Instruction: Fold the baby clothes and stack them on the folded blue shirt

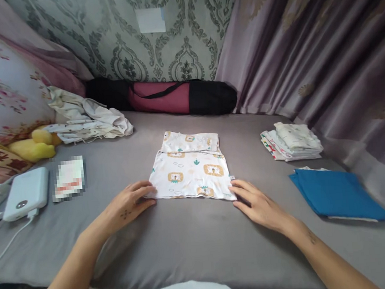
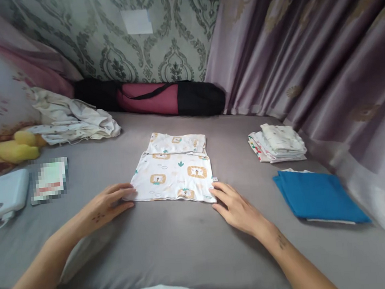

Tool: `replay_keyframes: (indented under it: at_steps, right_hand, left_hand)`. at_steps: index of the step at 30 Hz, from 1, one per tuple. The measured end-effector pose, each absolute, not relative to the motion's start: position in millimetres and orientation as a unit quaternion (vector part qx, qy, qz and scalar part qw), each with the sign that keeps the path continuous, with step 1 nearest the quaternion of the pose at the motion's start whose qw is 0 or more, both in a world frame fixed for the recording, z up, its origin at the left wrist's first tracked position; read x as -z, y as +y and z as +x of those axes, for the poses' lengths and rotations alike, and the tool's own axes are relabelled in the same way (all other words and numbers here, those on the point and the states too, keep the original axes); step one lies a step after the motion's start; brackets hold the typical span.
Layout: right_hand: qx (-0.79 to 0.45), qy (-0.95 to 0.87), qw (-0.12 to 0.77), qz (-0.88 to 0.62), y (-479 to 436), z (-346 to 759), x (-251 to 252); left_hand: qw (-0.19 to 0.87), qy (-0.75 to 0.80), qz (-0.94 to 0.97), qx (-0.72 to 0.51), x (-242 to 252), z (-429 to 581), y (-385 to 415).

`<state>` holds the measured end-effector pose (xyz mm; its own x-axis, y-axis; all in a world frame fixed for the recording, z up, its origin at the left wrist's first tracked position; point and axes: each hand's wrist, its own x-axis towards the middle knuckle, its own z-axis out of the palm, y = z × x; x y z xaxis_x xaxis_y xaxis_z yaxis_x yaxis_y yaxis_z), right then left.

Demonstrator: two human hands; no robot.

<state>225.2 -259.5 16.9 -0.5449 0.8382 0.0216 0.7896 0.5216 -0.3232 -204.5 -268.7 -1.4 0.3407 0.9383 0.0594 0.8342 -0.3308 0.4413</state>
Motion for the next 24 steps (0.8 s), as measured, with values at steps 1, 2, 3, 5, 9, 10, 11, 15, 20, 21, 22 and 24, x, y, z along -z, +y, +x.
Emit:
replay_keyframes:
  at_steps: [1, 2, 3, 5, 9, 10, 11, 15, 20, 21, 22, 24]
  right_hand:
    - [-0.141, -0.872, 0.093, -0.460, -262, 226, -18]
    - [-0.140, -0.876, 0.097, -0.452, -264, 226, -20]
    - [-0.137, -0.880, 0.099, -0.444, -264, 226, -20]
    - [-0.122, -0.887, 0.102, -0.434, -264, 224, -20]
    - [-0.079, -0.902, 0.097, -0.414, -260, 219, -18]
    - [-0.069, -0.905, 0.097, -0.407, -259, 218, -17]
    - [-0.062, -0.909, 0.097, -0.401, -258, 217, -17]
    - [-0.074, -0.910, 0.112, -0.393, -253, 214, -22]
    - [-0.175, -0.857, 0.157, -0.458, -231, 210, -37]
    - [-0.193, -0.842, 0.178, -0.470, -224, 210, -39]
    - [-0.208, -0.827, 0.204, -0.480, -215, 209, -41]
    - [-0.237, -0.791, 0.257, -0.502, -193, 208, -44]
  left_hand:
    - [0.173, 0.549, 0.804, -0.151, -1, -205, -271]
    - [0.176, 0.545, 0.807, -0.147, -3, -205, -272]
    - [0.179, 0.540, 0.811, -0.139, -5, -205, -273]
    - [0.180, 0.537, 0.814, -0.128, -7, -204, -272]
    - [0.171, 0.533, 0.820, -0.116, -13, -202, -269]
    - [0.168, 0.529, 0.824, -0.115, -15, -201, -269]
    - [0.164, 0.523, 0.828, -0.113, -16, -199, -268]
    - [0.143, 0.513, 0.838, -0.118, -20, -192, -261]
    - [0.214, 0.541, 0.794, -0.175, -37, -186, -242]
    - [0.243, 0.561, 0.767, -0.194, -42, -185, -236]
    - [0.274, 0.578, 0.737, -0.219, -49, -183, -229]
    - [0.324, 0.601, 0.677, -0.275, -59, -180, -213]
